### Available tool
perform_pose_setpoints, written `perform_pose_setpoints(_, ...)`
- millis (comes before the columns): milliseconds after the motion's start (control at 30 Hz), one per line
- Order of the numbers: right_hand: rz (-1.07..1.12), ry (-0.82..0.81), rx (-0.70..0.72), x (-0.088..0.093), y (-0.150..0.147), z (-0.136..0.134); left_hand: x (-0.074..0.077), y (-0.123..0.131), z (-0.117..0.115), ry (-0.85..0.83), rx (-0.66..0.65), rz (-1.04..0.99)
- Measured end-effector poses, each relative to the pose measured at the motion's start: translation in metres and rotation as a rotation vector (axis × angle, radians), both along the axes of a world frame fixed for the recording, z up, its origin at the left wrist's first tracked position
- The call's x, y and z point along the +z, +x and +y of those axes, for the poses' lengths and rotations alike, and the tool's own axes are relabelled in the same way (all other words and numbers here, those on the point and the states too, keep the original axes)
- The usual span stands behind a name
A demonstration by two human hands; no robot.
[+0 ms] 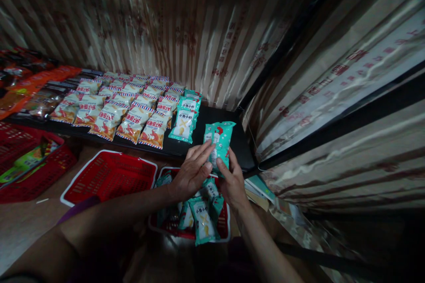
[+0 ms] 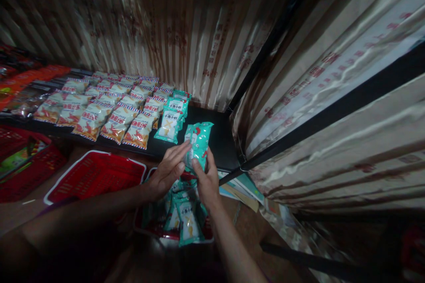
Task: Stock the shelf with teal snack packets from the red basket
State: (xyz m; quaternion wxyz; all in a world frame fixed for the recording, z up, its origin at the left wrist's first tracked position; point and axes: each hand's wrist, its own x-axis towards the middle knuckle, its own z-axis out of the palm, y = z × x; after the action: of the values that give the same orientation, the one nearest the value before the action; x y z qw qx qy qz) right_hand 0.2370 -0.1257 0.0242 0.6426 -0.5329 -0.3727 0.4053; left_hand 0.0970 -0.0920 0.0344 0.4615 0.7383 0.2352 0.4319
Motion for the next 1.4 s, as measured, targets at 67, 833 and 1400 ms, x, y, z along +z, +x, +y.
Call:
perform_pose_setpoints(67, 0.105, -0.033, 0.000, 0.004, 0.000, 0.002, 0.003, -0.001, -0.001, -0.019, -0.008, -0.044)
perform_pose_setpoints(833, 0.598, -0.084, 0.294, 0.003, -0.001, 0.002, 0.000, 0.006, 0.034, -0.628, 0.207, -0.244)
perform_pose_setpoints(1400, 0.643, -0.153, 0.331, -0.009, -0.005, 0.001, -0.002, 0.002, 0.042, -0.715, 0.243, -0.359)
